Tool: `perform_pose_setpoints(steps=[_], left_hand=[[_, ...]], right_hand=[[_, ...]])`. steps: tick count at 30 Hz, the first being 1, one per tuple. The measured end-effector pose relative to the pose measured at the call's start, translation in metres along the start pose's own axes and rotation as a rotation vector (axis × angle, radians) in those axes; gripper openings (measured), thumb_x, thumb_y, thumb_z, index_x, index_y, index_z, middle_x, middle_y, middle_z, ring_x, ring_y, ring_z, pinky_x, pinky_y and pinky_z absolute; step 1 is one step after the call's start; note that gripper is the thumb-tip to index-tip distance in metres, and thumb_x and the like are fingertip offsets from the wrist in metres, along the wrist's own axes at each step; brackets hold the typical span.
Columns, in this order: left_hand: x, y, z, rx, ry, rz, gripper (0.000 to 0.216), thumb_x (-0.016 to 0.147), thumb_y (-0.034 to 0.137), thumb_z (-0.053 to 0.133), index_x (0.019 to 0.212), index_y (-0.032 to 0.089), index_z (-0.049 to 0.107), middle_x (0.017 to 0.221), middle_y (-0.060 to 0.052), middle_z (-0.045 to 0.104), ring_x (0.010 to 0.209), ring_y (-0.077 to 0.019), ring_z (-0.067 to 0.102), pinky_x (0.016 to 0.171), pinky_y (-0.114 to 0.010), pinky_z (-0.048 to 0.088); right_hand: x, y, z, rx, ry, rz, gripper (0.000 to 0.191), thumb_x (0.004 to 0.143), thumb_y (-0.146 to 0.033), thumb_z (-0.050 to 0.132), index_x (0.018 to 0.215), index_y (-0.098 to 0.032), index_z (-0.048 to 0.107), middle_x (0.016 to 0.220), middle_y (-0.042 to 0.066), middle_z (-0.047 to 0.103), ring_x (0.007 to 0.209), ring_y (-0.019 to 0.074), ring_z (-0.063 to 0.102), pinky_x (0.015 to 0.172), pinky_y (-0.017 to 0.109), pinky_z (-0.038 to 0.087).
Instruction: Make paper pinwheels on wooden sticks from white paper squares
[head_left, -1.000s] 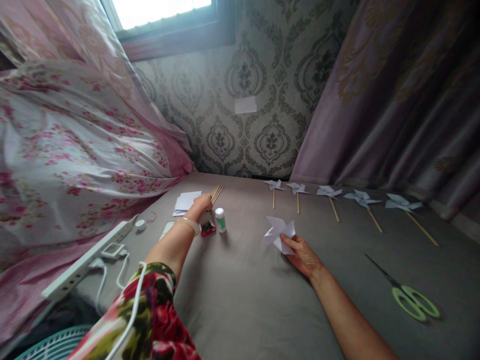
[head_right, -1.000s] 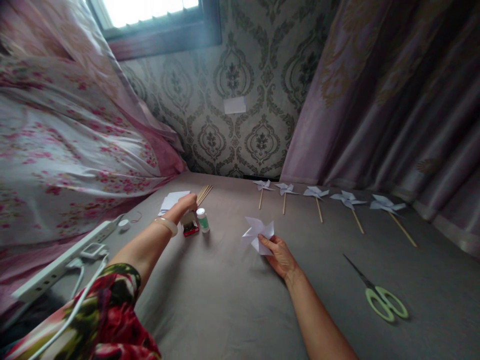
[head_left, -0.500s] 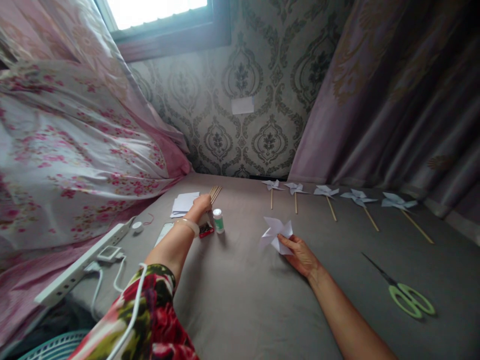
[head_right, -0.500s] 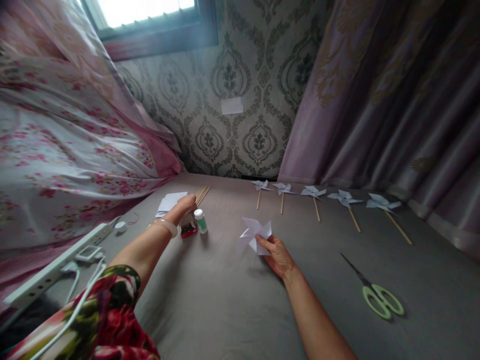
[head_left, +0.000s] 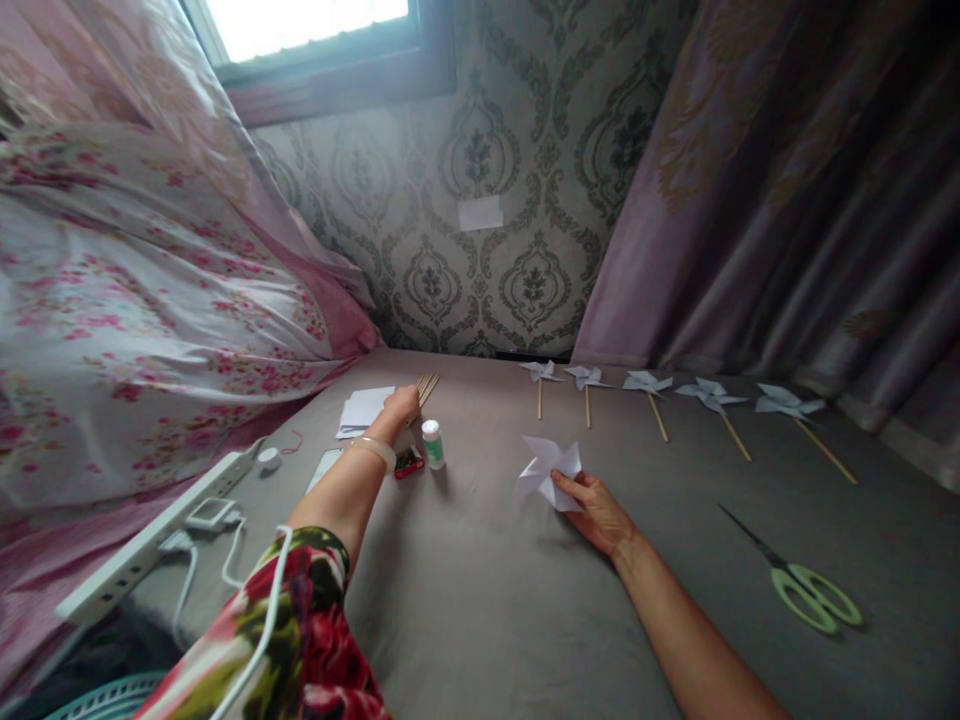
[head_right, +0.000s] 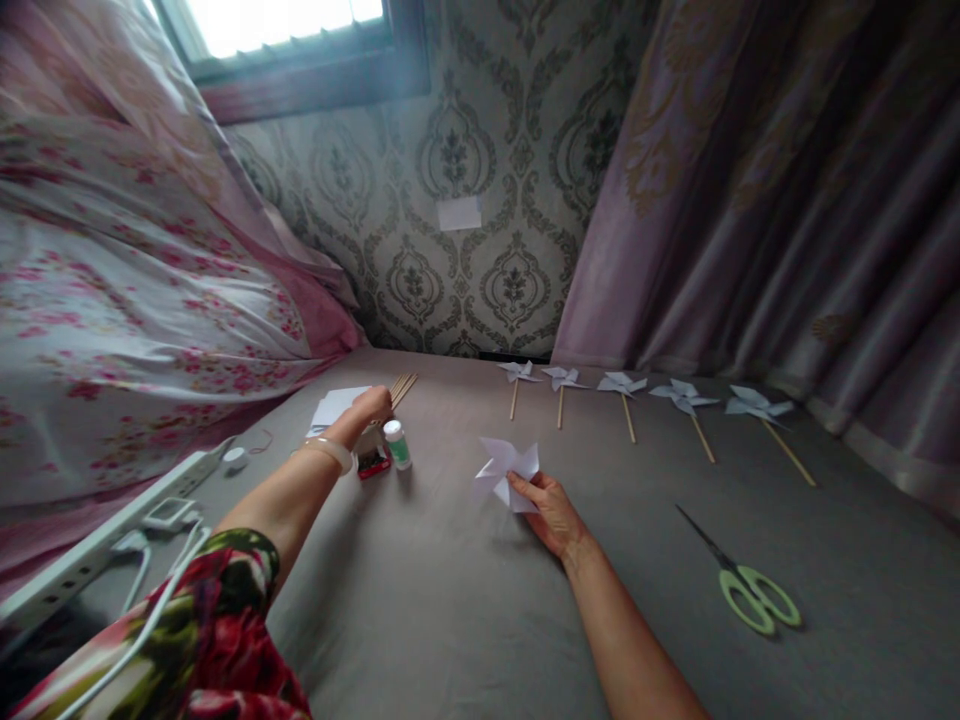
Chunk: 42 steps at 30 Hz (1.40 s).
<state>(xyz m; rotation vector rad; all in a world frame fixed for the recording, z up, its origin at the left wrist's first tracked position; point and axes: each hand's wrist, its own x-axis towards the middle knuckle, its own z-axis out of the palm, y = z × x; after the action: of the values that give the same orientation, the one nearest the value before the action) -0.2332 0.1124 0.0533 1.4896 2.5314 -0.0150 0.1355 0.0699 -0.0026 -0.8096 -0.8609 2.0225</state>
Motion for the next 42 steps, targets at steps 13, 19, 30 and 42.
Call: perform_pose_setpoints(steps=[13,19,30,42], left_hand=[[0.02,0.006,0.003,-0.034,-0.05,0.032,0.035,0.088,0.035,0.056,0.117,0.016,0.056,0.118,-0.008,0.058,0.103,-0.0229,0.058,0.085,-0.042,0.051],[0.022,0.013,0.004,-0.067,-0.047,0.02,0.037,0.088,0.036,0.056,0.12,0.016,0.054,0.12,-0.009,0.056,0.102,-0.0225,0.058,0.085,-0.043,0.051],[-0.009,0.019,-0.059,-0.282,0.301,-0.114,0.034,0.072,0.027,0.059,0.098,0.007,0.07,0.096,-0.02,0.069,0.096,-0.0304,0.064,0.076,-0.032,0.048],[-0.135,0.104,-0.056,-1.636,0.468,0.286,0.023,0.059,0.028,0.061,0.077,0.014,0.055,0.069,-0.001,0.062,0.059,-0.0095,0.055,0.057,-0.021,0.042]], right_hand=[[0.002,0.001,-0.002,-0.004,-0.009,-0.001,0.032,0.053,-0.027,0.087,0.079,-0.015,0.074,0.076,0.004,0.073,0.065,0.0134,0.064,0.063,0.023,0.048],[0.003,0.001,-0.002,-0.018,-0.011,0.017,0.035,0.053,-0.029,0.087,0.081,-0.013,0.074,0.076,0.004,0.073,0.065,0.0128,0.064,0.065,0.022,0.048],[0.002,-0.001,0.0,-0.014,-0.028,0.024,0.037,0.051,-0.029,0.088,0.081,-0.014,0.073,0.075,0.003,0.073,0.065,0.0115,0.064,0.064,0.02,0.048],[0.002,-0.002,-0.003,0.032,-0.045,-0.06,0.033,0.051,-0.029,0.087,0.076,-0.019,0.07,0.075,0.0,0.073,0.066,0.0122,0.066,0.062,0.021,0.051]])
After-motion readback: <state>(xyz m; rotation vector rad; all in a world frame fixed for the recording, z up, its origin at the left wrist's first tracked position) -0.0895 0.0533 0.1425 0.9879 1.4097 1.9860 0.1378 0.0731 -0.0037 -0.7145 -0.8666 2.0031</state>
